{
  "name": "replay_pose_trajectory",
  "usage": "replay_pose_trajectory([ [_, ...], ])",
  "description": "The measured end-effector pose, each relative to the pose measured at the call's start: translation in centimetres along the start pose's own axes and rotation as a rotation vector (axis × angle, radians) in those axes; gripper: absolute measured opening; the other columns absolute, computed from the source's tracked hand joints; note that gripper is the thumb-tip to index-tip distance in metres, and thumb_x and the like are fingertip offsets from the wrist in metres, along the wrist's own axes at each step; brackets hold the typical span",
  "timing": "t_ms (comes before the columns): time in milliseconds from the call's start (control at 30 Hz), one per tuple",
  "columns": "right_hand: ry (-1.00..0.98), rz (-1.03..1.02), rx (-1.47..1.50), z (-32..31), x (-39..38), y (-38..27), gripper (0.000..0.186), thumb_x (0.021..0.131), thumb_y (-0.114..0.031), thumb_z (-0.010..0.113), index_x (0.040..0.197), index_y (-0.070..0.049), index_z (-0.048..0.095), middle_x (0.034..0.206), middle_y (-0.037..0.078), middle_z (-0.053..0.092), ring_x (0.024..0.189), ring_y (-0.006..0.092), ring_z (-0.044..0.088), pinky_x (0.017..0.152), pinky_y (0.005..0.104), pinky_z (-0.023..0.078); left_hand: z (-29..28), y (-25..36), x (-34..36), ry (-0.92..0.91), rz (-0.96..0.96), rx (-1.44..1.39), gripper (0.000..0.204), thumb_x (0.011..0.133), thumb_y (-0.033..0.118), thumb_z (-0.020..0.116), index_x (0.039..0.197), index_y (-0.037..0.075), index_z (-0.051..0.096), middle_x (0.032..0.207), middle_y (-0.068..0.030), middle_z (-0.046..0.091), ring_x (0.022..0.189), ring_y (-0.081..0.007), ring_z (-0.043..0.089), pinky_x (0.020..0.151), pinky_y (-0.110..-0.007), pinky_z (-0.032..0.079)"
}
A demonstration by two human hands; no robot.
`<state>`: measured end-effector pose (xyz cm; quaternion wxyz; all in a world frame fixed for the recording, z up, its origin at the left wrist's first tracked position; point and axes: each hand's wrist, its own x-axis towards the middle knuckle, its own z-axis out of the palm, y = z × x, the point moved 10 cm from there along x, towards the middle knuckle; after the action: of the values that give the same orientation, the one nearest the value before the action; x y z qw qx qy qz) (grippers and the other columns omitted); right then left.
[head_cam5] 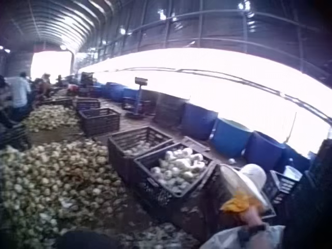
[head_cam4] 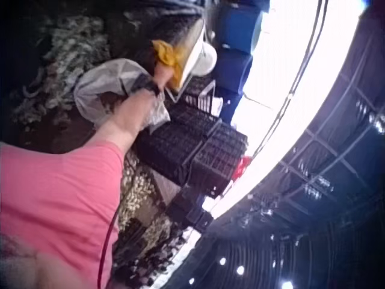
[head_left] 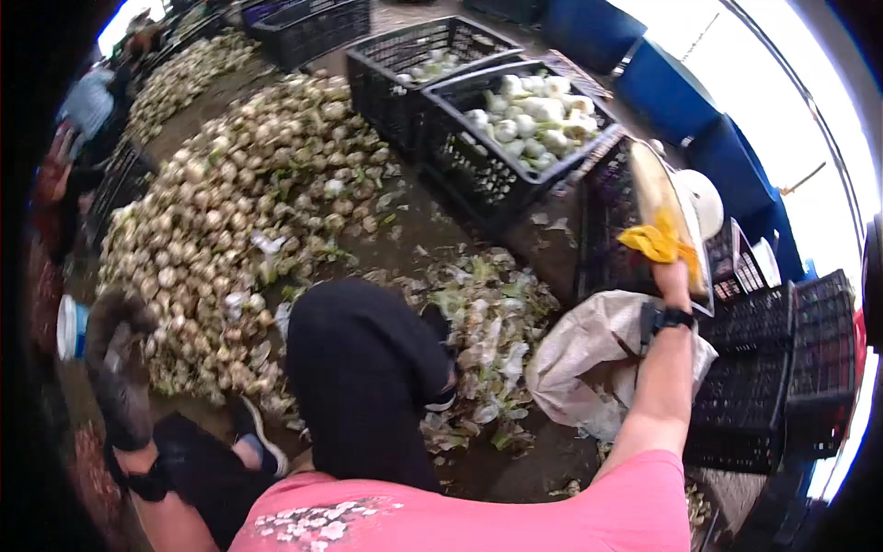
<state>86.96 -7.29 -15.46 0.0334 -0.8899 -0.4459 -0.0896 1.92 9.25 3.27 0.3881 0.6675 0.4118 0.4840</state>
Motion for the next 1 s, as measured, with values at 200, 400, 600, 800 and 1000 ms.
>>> replay_pose_trajectory([
  [200,0.055,0.117,-0.021,-7.7,-6.1,-5.7,0.031,0.074,-0.007,0.052,0.1,0.009,0.06,0.1,0.029,0.061,0.097,0.0436,0.057,0.087,0.0444,0.045,-6.7,0.4,-5.4,0.172,-0.115,-0.011,0.034,0.09,0.01,0.051,0.123,0.001,0.052,0.112,-0.0084,0.06,0.096,-0.017,0.06,0.087,-0.031,0.046],
  [400,0.068,-0.156,0.315,-19.2,-13.5,-23.7,0.033,0.082,-0.01,0.057,0.11,0.007,0.059,0.104,0.02,0.064,0.091,0.0284,0.062,0.085,0.037,0.047,-11.4,-5.6,-9.9,0.148,-0.408,0.02,0.035,0.089,0.011,0.051,0.122,0.002,0.054,0.111,-0.0084,0.06,0.098,-0.0156,0.059,0.09,-0.031,0.045],
  [600,-0.097,-0.508,0.614,-31.6,-21.0,-46.1,0.021,0.084,-0.01,0.059,0.099,0.004,0.064,0.086,0.008,0.067,0.076,0.0123,0.061,0.071,0.0241,0.047,-14.2,-10.3,-11.0,0.149,-0.33,-0.206,0.03,0.094,0.018,0.048,0.118,0.001,0.057,0.102,-0.0067,0.064,0.091,-0.0147,0.062,0.083,-0.03,0.049],
  [800,-0.582,-0.913,0.573,-18.9,-29.1,-68.5,0.02,0.079,-0.015,0.059,0.089,0.001,0.066,0.076,0.015,0.067,0.069,0.0233,0.065,0.067,0.0326,0.051,-9.3,-19.3,-15.2,0.029,-0.377,0.059,0.025,0.09,0.018,0.05,0.104,0.005,0.066,0.086,-0.0097,0.068,0.08,-0.0228,0.063,0.076,-0.034,0.049],
  [1000,-0.47,-1.315,0.159,2.1,-39.1,-81.1,0.016,0.076,-0.009,0.056,0.088,-0.009,0.066,0.096,0.015,0.062,0.092,0.0335,0.062,0.077,0.0437,0.051,-10.8,-21.1,-17.8,0.137,-0.372,0.223,0.023,0.084,0.013,0.056,0.102,0.001,0.063,0.092,-0.0149,0.065,0.085,-0.0232,0.063,0.078,-0.034,0.049],
])
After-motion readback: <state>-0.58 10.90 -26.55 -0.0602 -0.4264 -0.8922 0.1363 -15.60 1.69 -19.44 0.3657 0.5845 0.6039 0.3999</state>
